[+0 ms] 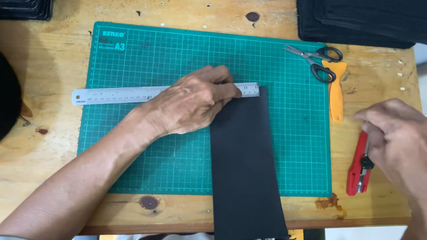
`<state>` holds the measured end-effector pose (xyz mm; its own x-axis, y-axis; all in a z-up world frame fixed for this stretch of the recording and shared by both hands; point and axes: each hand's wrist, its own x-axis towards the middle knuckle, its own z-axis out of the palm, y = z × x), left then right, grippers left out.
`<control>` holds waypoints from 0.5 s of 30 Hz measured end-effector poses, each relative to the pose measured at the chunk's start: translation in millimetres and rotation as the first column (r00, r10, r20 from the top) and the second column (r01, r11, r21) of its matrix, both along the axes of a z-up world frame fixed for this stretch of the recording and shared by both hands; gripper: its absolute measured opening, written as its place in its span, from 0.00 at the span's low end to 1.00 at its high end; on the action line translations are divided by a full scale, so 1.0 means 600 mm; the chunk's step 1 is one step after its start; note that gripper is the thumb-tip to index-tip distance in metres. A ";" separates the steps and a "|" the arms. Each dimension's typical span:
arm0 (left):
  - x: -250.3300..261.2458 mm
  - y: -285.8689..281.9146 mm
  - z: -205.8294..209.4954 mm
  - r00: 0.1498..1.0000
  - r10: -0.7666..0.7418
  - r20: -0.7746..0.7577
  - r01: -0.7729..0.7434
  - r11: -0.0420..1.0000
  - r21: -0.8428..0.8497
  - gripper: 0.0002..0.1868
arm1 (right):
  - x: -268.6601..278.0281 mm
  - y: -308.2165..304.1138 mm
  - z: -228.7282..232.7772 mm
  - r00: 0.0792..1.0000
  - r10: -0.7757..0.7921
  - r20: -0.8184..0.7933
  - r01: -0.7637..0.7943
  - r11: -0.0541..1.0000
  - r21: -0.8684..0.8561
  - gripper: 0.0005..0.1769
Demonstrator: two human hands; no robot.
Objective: The person measures and cuts a strip of black fabric on a green cutting mat using a metal ruler and a red utility knife. They align the ruler, score the material, and trim the edges to create a rectangular piece.
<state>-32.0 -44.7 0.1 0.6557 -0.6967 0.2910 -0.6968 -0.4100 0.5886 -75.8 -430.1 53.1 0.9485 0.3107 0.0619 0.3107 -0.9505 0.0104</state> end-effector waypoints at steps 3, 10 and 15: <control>0.002 -0.003 -0.009 0.999 0.014 0.045 -0.013 1.000 -0.015 0.12 | -0.014 -0.060 -0.030 0.996 0.072 -0.046 -0.074 0.997 -0.036 0.24; -0.011 -0.011 -0.012 0.998 0.027 0.051 -0.031 0.998 0.063 0.12 | -0.053 -0.105 -0.068 0.931 0.363 0.039 -0.344 0.909 -0.236 0.41; -0.014 -0.018 -0.017 0.990 0.032 0.137 -0.034 0.999 0.015 0.11 | -0.053 -0.142 -0.092 0.894 0.446 -0.036 -0.439 0.859 -0.264 0.39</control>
<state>-40.3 -55.4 -10.3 0.6334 -0.6809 0.3676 -0.7562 -0.4438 0.4808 -107.6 -515.0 -2.1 0.7064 0.7055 -0.0566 0.6942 -0.6751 0.2495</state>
